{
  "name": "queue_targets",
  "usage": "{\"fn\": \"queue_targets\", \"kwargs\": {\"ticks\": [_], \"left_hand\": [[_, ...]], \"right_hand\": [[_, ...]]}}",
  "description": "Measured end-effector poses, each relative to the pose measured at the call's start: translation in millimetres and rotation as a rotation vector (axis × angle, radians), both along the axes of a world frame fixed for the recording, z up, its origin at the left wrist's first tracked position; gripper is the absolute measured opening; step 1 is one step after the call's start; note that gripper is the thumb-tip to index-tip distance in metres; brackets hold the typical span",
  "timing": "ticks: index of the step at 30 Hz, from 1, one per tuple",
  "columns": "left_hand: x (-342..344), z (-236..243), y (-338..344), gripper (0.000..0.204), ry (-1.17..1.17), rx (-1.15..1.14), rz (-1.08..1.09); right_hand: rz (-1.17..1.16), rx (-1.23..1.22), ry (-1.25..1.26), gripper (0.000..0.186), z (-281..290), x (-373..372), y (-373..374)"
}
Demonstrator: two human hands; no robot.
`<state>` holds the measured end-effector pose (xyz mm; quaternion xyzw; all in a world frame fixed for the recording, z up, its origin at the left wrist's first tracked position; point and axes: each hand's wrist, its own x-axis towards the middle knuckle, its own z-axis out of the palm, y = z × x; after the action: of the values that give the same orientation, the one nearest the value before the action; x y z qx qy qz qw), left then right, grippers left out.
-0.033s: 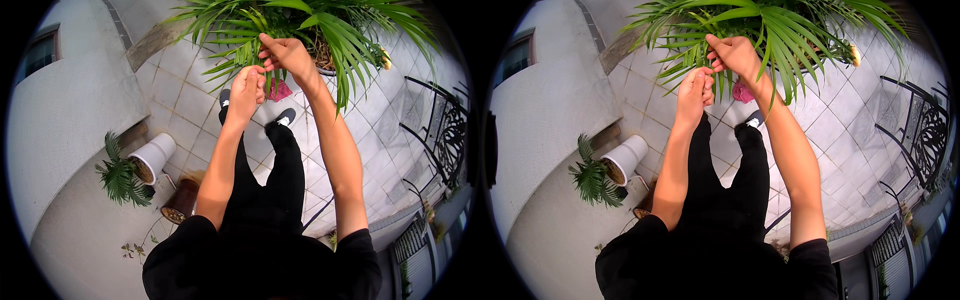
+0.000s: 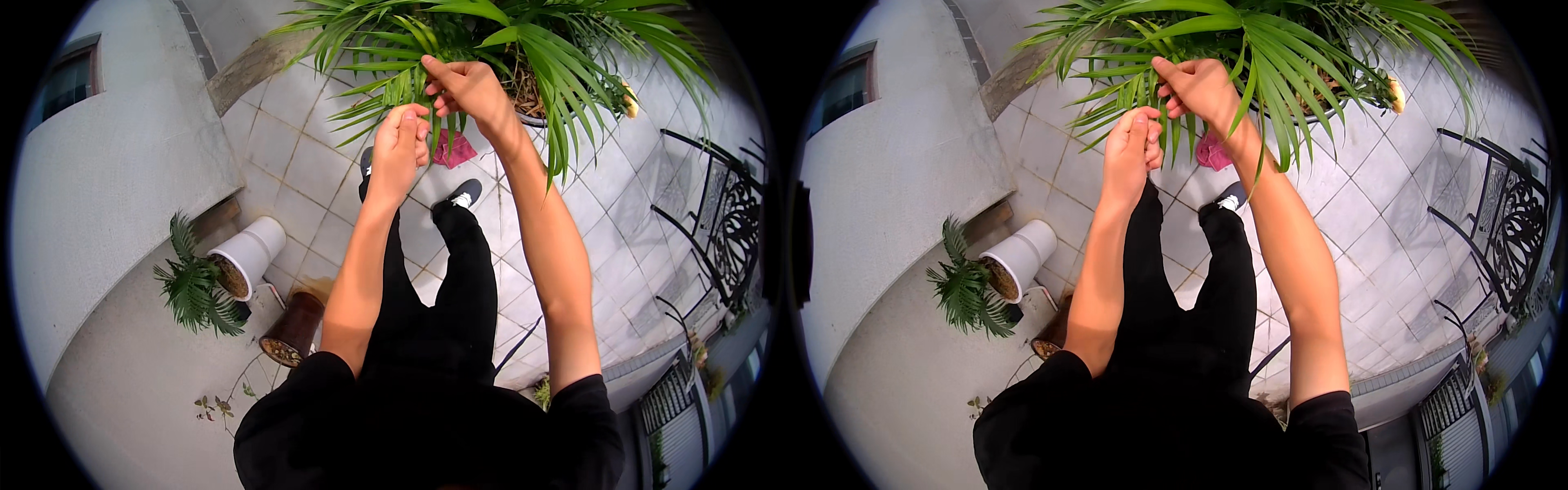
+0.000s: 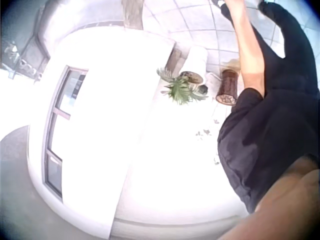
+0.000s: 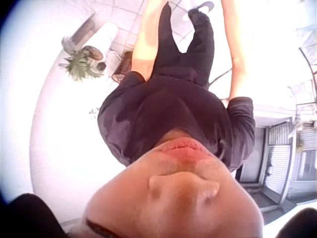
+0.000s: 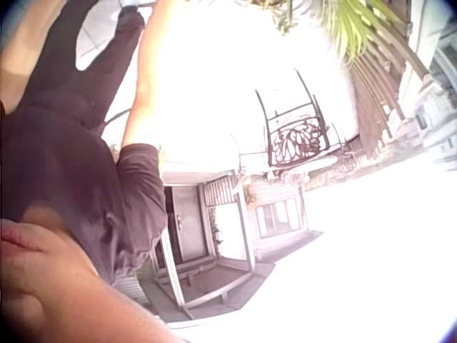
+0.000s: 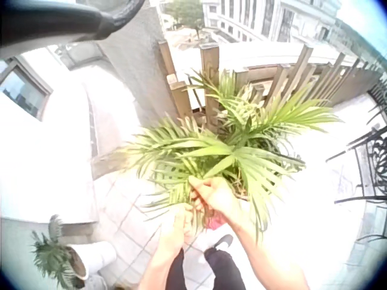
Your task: The person cleans potted plants by hand. They pull out dry leaves and debris from a palm plant and wipe the outside of another planter with a cloth.
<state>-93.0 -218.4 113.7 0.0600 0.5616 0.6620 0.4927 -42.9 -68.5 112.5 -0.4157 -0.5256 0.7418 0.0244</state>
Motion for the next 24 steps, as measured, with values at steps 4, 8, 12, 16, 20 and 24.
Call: {"fn": "queue_targets", "kwargs": {"ticks": [4,8,12,16,20,24], "left_hand": [[-9.5,-1.8,6.6,0.024,0.135,0.003,0.088],[-8.1,-14.7,21.4,0.031,0.254,-0.08,0.073],[-12.9,-32.1,27.6,0.035,0.203,-0.068,-0.021],[-11.3,-38.2,32.1,0.035,0.477,-0.13,-0.021],[-13.7,-26.0,31.3,0.032,0.482,-0.115,-0.13],[-18.6,-32.3,34.8,0.025,0.228,0.0,-0.195]], "right_hand": [[0.059,-0.046,0.045,0.032,-7.7,-6.7,6.6],[0.043,-0.153,0.079,0.021,-13.9,-0.8,14.3],[0.155,-0.173,0.082,0.018,-0.7,3.6,21.1],[0.103,-0.23,0.081,0.016,0.5,8.9,22.7],[0.167,-0.201,0.054,0.018,2.7,11.2,29.5],[0.22,-0.174,0.037,0.017,-0.4,11.5,26.0]]}}
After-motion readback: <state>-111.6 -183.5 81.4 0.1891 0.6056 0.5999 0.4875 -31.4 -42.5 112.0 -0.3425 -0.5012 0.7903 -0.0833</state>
